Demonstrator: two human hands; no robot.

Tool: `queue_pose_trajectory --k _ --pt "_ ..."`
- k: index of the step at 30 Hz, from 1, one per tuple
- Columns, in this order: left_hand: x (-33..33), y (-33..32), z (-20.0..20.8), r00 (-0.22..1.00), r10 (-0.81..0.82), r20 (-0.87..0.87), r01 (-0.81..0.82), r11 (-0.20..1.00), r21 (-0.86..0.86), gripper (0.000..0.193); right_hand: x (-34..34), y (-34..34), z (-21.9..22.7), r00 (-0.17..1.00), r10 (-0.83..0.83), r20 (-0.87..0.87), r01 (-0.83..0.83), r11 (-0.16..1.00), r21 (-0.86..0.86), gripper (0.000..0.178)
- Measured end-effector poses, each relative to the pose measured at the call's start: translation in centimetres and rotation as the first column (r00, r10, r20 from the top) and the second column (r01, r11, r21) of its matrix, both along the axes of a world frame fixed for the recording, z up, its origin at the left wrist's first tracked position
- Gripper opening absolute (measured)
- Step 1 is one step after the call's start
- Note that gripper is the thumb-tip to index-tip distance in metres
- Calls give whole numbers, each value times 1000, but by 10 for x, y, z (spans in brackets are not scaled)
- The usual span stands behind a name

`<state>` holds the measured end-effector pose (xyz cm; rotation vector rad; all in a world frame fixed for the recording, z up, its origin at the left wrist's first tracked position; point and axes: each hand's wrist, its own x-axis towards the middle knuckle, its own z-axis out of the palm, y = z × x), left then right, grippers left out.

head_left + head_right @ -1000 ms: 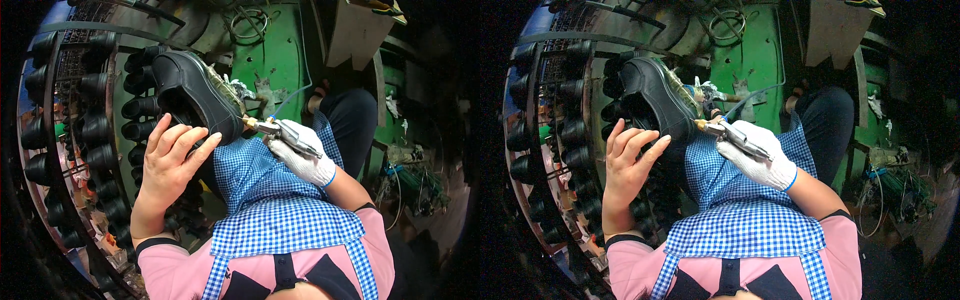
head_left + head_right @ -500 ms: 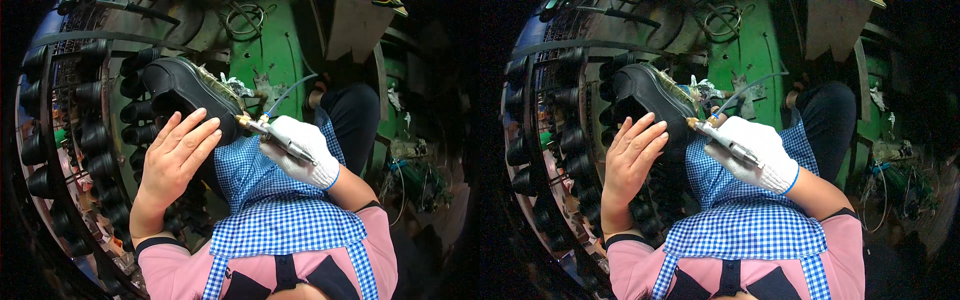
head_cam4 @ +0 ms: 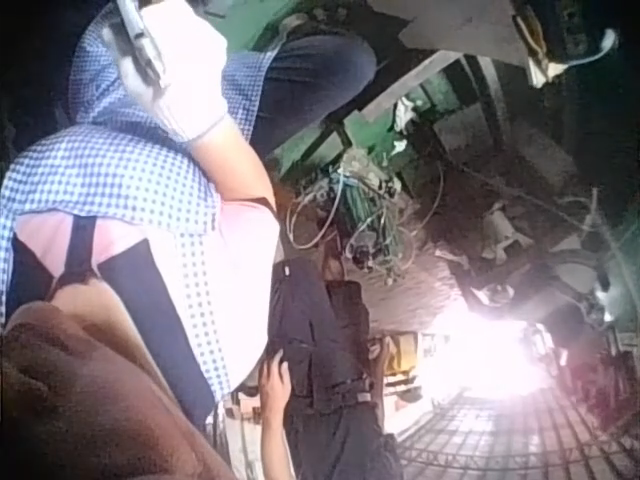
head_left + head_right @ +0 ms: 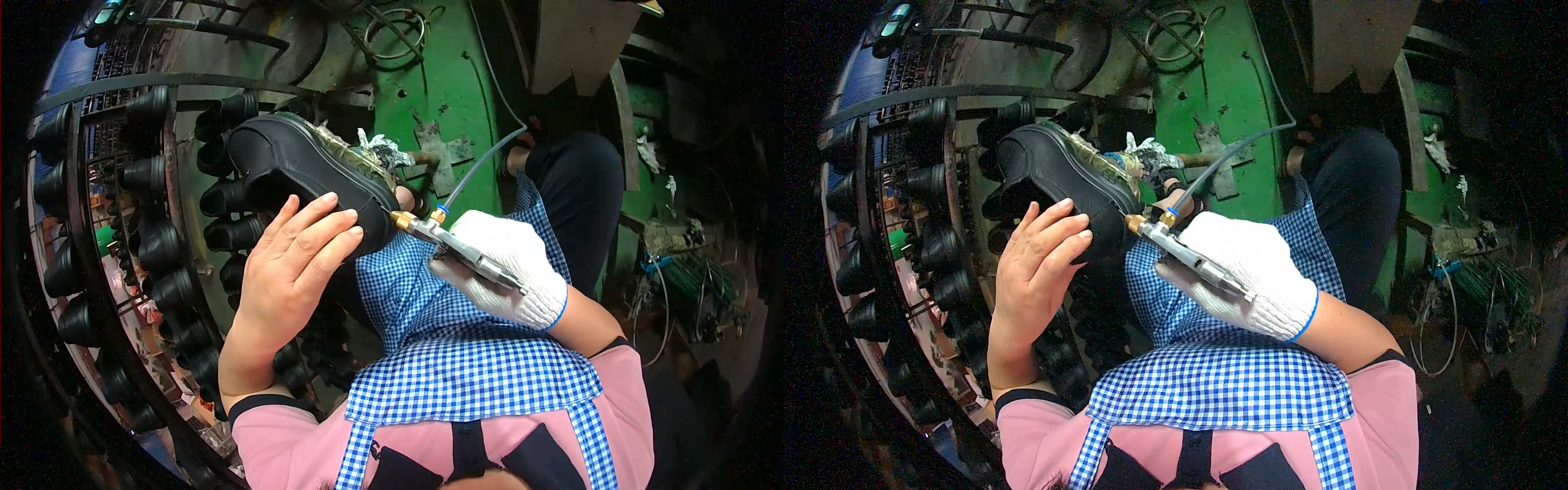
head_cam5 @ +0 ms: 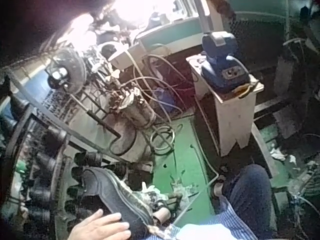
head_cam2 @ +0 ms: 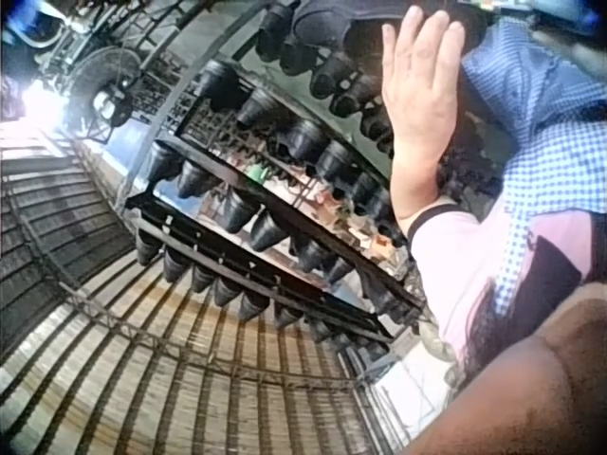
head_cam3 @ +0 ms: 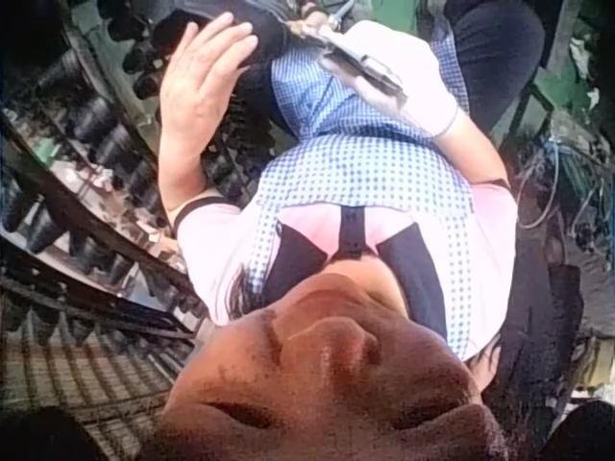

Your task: Applying glue to the perimeter of a shoe sole and upper before pressing them together.

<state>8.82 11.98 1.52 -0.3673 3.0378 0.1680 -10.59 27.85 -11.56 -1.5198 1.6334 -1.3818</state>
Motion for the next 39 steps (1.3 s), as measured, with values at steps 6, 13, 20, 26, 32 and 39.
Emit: queue_pose_trajectory --k 6,13,20,26,32,39 --pt "-9 2 -6 997 46 -66 -46 999 5 49 0 6 1 998 -34 49 33 999 26 21" --pt "-35 -3 -13 985 102 -141 -103 995 0 54 -8 0 1 995 -96 -23 98 993 64 21" --pt "-71 -26 -19 970 135 -201 -166 975 -146 48 -21 -33 4 985 -173 16 170 979 115 19" --pt "-90 -61 -26 960 211 -186 -263 908 -325 39 -22 -83 -7 958 -241 154 240 970 27 23" --pt "-91 -105 -29 945 300 -130 -324 815 -481 38 -7 -126 -20 951 -265 160 288 947 -145 20" --pt "-75 -127 -19 830 543 -128 -554 777 -299 50 20 -137 -28 936 -206 286 257 954 -153 18"
